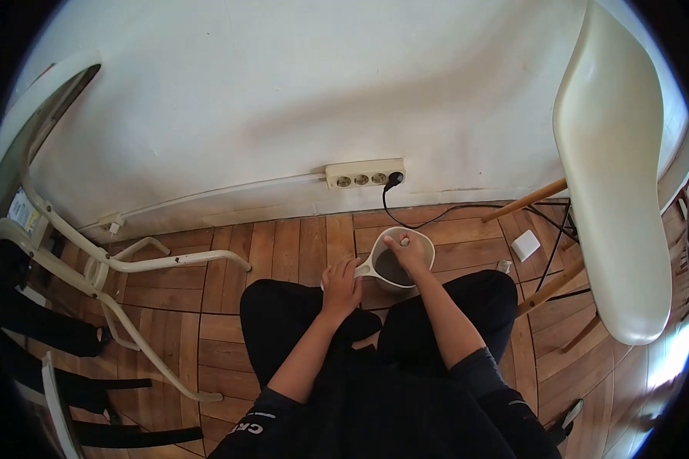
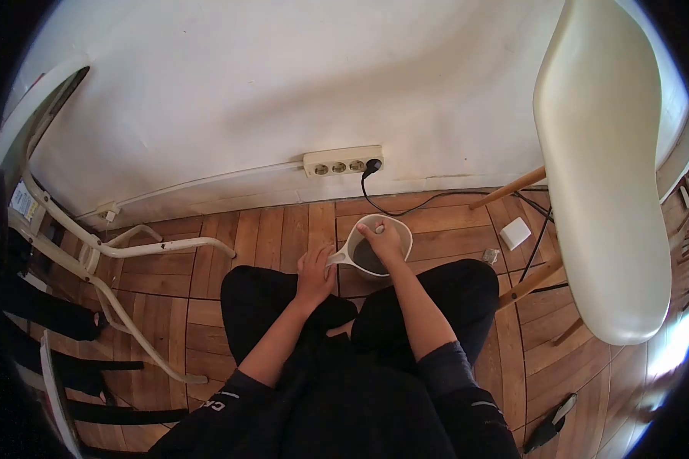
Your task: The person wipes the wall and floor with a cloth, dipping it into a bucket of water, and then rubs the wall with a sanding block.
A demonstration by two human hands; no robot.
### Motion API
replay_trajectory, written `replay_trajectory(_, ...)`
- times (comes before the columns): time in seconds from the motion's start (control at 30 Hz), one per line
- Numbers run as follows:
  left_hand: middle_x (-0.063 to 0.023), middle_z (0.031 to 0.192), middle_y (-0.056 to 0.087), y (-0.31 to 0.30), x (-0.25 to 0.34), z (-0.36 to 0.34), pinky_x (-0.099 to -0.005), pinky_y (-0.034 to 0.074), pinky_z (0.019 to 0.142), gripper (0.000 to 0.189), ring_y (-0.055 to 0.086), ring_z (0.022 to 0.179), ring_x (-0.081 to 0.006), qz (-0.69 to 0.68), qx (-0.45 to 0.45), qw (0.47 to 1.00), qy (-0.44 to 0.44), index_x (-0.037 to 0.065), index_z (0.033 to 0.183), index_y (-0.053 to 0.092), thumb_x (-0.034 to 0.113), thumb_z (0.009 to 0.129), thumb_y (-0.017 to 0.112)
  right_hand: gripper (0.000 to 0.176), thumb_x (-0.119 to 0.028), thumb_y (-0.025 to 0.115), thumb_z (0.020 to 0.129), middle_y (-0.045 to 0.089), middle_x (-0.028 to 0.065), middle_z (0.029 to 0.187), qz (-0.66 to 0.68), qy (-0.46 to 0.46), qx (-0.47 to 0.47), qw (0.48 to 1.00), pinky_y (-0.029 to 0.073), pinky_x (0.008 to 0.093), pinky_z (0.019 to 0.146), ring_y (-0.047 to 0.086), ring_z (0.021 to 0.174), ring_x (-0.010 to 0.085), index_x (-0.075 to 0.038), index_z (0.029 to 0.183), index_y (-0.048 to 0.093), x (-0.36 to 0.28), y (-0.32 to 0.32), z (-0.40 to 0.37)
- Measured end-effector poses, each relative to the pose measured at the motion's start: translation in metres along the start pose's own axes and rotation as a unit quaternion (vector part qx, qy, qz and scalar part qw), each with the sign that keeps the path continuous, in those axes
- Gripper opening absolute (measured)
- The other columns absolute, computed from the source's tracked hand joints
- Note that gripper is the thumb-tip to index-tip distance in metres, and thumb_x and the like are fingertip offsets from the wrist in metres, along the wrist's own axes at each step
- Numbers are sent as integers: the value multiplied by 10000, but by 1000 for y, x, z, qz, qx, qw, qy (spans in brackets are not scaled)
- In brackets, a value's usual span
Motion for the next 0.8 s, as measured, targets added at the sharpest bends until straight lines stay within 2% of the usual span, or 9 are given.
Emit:
replay_trajectory(0.13,-110,1134,503,-2,1,0,-454,273,990,421,460,1105,-281,-7,2,1000,0,86,1206,471,118,797,561,514,-538,610,795,494,59,574,-29,-21,-18,999,407,298,551,500,577,147,-45,688,509,-9,6,-3)
replay_trajectory(0.23,-112,1127,507,-2,2,0,-452,280,983,419,465,1099,-281,-6,6,1000,2,85,1206,472,124,799,559,603,-572,507,842,489,80,554,9,-61,12,998,403,322,507,501,540,167,-10,626,520,-12,9,-3)
replay_trajectory(0.3,-113,1125,508,-1,1,0,-453,284,979,417,467,1098,-281,-3,9,1000,3,84,1206,472,127,801,558,655,-570,442,866,606,237,710,0,55,-64,996,445,430,694,605,753,385,48,738,612,-7,11,-5)
replay_trajectory(0.53,-117,1138,500,2,-1,1,-464,270,993,435,452,1117,-279,-10,-3,1000,-5,90,1228,461,136,806,559,672,-542,407,890,597,308,756,-34,54,4,998,439,454,732,582,789,450,90,786,609,15,18,2)
replay_trajectory(0.6,-118,1141,498,1,0,1,-467,265,997,438,449,1120,-281,-12,-4,1000,-6,90,1230,459,136,806,559,661,-539,420,890,600,269,722,-52,38,-7,998,461,422,622,604,690,363,79,732,591,15,18,3)
replay_trajectory(0.63,-118,1142,497,1,-1,1,-469,264,997,440,448,1121,-283,-12,-6,1000,-7,89,1230,458,134,805,559,661,-539,420,890,600,269,722,-52,37,-6,998,461,422,622,604,690,363,79,732,591,9,14,1)
replay_trajectory(0.7,-117,1144,495,1,0,0,-471,263,998,441,447,1121,-286,-11,-7,1000,-8,87,1230,457,131,803,559,558,-523,489,871,585,146,683,88,164,-89,978,435,354,476,576,581,221,15,753,581,10,13,-7)
replay_trajectory(0.73,-118,1146,494,1,0,0,-473,265,996,441,448,1120,-288,-11,-6,1000,-11,87,1229,458,129,801,561,558,-523,489,871,585,146,683,88,164,-90,979,435,354,476,576,581,221,15,753,581,6,7,-9)
replay_trajectory(0.8,-118,1148,492,0,-1,0,-476,268,994,442,449,1119,-290,-10,-5,1000,-13,87,1227,458,128,799,562,360,-433,579,857,460,-30,581,248,189,-149,938,365,214,406,417,462,55,-133,710,444,-5,6,-15)
Point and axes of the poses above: each hand's wrist, its own z-axis towards the middle knuckle, its own y-axis out of the palm, x = y × z, the point moved 5 cm from there along z, towards the middle knuckle
